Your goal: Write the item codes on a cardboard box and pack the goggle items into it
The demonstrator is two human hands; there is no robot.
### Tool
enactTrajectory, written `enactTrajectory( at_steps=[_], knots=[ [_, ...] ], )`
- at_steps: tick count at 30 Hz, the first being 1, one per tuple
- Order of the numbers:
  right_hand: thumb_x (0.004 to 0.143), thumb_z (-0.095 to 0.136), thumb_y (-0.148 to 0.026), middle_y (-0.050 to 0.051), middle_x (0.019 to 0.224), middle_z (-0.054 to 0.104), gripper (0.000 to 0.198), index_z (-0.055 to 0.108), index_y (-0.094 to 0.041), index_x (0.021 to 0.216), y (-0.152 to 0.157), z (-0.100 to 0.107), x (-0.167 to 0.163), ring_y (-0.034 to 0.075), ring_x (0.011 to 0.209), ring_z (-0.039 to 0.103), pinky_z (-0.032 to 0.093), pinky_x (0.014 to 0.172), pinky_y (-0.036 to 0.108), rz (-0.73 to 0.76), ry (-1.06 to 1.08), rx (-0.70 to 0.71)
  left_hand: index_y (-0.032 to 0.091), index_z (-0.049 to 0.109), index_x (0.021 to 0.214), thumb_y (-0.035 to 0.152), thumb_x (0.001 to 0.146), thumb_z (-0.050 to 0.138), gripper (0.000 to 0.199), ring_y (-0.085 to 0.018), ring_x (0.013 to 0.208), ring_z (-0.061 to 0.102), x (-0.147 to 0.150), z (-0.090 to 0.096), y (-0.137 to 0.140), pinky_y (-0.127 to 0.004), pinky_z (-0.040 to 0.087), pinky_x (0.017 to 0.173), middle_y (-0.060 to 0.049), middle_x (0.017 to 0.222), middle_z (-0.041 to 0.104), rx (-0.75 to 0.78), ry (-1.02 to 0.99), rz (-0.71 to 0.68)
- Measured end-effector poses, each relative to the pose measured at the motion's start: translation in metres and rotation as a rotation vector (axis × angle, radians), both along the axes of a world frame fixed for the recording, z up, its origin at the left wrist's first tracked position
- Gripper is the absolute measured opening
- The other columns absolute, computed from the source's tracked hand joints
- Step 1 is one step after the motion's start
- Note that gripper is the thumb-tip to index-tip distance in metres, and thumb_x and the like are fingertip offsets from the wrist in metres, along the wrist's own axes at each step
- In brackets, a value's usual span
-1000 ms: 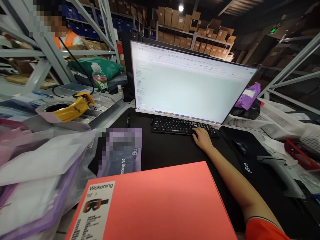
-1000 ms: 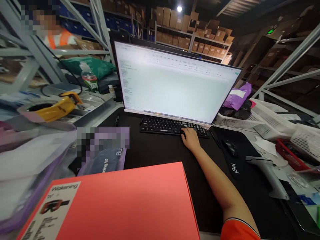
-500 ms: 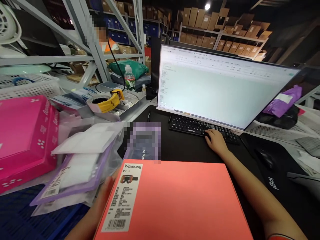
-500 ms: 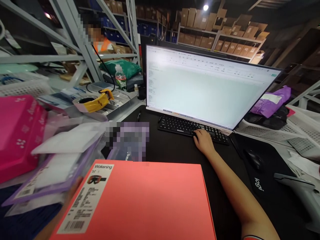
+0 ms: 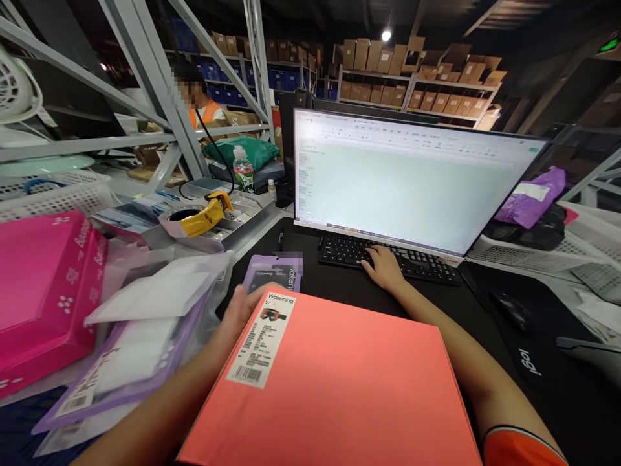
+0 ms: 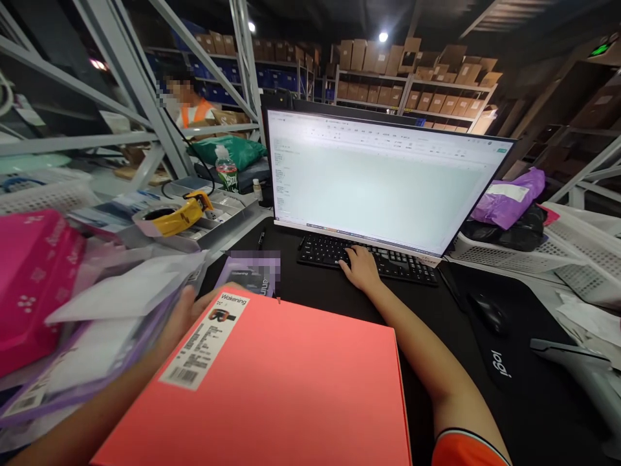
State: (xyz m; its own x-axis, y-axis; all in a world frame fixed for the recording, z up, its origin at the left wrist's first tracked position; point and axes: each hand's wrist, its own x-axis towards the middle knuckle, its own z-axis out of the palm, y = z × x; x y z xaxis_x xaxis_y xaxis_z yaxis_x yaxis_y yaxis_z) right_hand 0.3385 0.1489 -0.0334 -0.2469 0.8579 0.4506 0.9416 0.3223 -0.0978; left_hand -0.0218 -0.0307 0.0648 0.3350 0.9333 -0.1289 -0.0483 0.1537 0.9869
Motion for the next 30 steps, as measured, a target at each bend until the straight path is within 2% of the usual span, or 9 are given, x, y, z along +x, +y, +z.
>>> enactTrajectory(
  at_steps=[3,7,9,12,16,19,21,24,30],
  knots=[
    [0.103,0.047,-0.047,0.016,0.14,0.055,0.049,0.065,-0.015,0.136,0.003,0.003,-0.004,0.033,0.128,0.048,0.041,0.108,0.049,-0.049,0.026,-0.003,0.016,0.065,0.075,0.086,0.077,0.054,0.072,-0.015,0.06,0.051,0.014,0.01,0.048,-0.028,0.041,0.06,-0.006,0.069,0.061,-0.104,-0.005,-0.09],
    [0.103,0.049,-0.05,0.013,0.142,0.055,0.045,0.068,-0.022,0.133,0.002,0.004,-0.007,0.032,0.131,0.047,0.04,0.108,0.05,-0.102,0.031,-0.029,0.014,0.071,0.088,0.079,0.068,0.068,0.069,-0.023,0.082,0.067,0.034,0.024,0.107,-0.031,0.049,0.076,-0.012,0.088,0.073,-0.193,0.24,-0.302],
    [0.103,0.05,-0.048,0.014,0.142,0.055,0.045,0.066,-0.019,0.135,-0.001,0.002,-0.006,0.032,0.129,0.048,0.04,0.109,0.049,-0.102,0.04,-0.005,0.015,0.07,0.095,0.074,0.071,0.067,0.064,-0.027,0.096,0.069,0.043,0.027,0.127,-0.034,0.05,0.087,-0.013,0.1,0.074,-0.049,0.454,-0.291],
    [0.101,0.053,-0.044,0.016,0.137,0.058,0.043,0.067,-0.015,0.129,-0.005,-0.001,0.0,0.032,0.126,0.05,0.041,0.107,0.048,-0.092,0.071,0.071,0.017,0.069,0.098,0.064,0.079,0.06,0.052,-0.028,0.101,0.067,0.054,0.029,0.14,-0.034,0.047,0.088,-0.01,0.106,0.073,0.274,0.782,-0.18],
    [0.102,0.05,-0.042,0.013,0.134,0.061,0.036,0.076,-0.019,0.11,-0.008,-0.003,0.007,0.034,0.126,0.05,0.041,0.106,0.051,-0.091,0.092,0.127,0.019,0.072,0.106,0.052,0.083,0.061,0.041,-0.024,0.105,0.066,0.065,0.028,0.149,-0.029,0.047,0.086,-0.006,0.115,0.072,0.39,0.816,-0.352],
    [0.103,0.047,-0.041,0.015,0.134,0.06,0.039,0.075,-0.016,0.113,-0.008,-0.004,0.008,0.034,0.124,0.052,0.042,0.105,0.051,-0.085,0.086,0.143,0.016,0.071,0.107,0.04,0.089,0.061,0.032,-0.022,0.102,0.067,0.073,0.014,0.167,-0.029,0.049,0.088,-0.008,0.115,0.072,0.513,0.874,-0.384],
    [0.104,0.045,-0.04,0.016,0.131,0.061,0.041,0.072,-0.013,0.12,-0.009,-0.006,0.007,0.033,0.12,0.054,0.043,0.103,0.049,-0.067,0.088,0.152,0.014,0.07,0.113,0.035,0.093,0.06,0.031,-0.026,0.11,0.065,0.079,-0.003,0.181,-0.035,0.049,0.096,-0.012,0.119,0.07,0.744,1.049,-0.297],
    [0.104,0.043,-0.038,0.016,0.126,0.064,0.042,0.067,-0.01,0.124,-0.009,-0.008,0.006,0.031,0.117,0.057,0.044,0.103,0.046,-0.033,0.088,0.16,0.011,0.066,0.127,0.035,0.093,0.065,0.042,-0.032,0.132,0.053,0.092,-0.03,0.197,-0.045,0.043,0.111,-0.019,0.142,0.056,1.059,1.221,-0.206],
    [0.103,0.043,-0.035,0.014,0.12,0.065,0.038,0.067,-0.012,0.121,-0.003,-0.012,0.004,0.031,0.112,0.058,0.046,0.099,0.046,-0.013,0.098,0.152,0.015,0.065,0.129,0.042,0.1,0.055,0.041,-0.029,0.135,0.051,0.109,-0.058,0.209,-0.044,0.04,0.115,-0.015,0.147,0.054,1.22,1.22,-0.212]
  ],
)
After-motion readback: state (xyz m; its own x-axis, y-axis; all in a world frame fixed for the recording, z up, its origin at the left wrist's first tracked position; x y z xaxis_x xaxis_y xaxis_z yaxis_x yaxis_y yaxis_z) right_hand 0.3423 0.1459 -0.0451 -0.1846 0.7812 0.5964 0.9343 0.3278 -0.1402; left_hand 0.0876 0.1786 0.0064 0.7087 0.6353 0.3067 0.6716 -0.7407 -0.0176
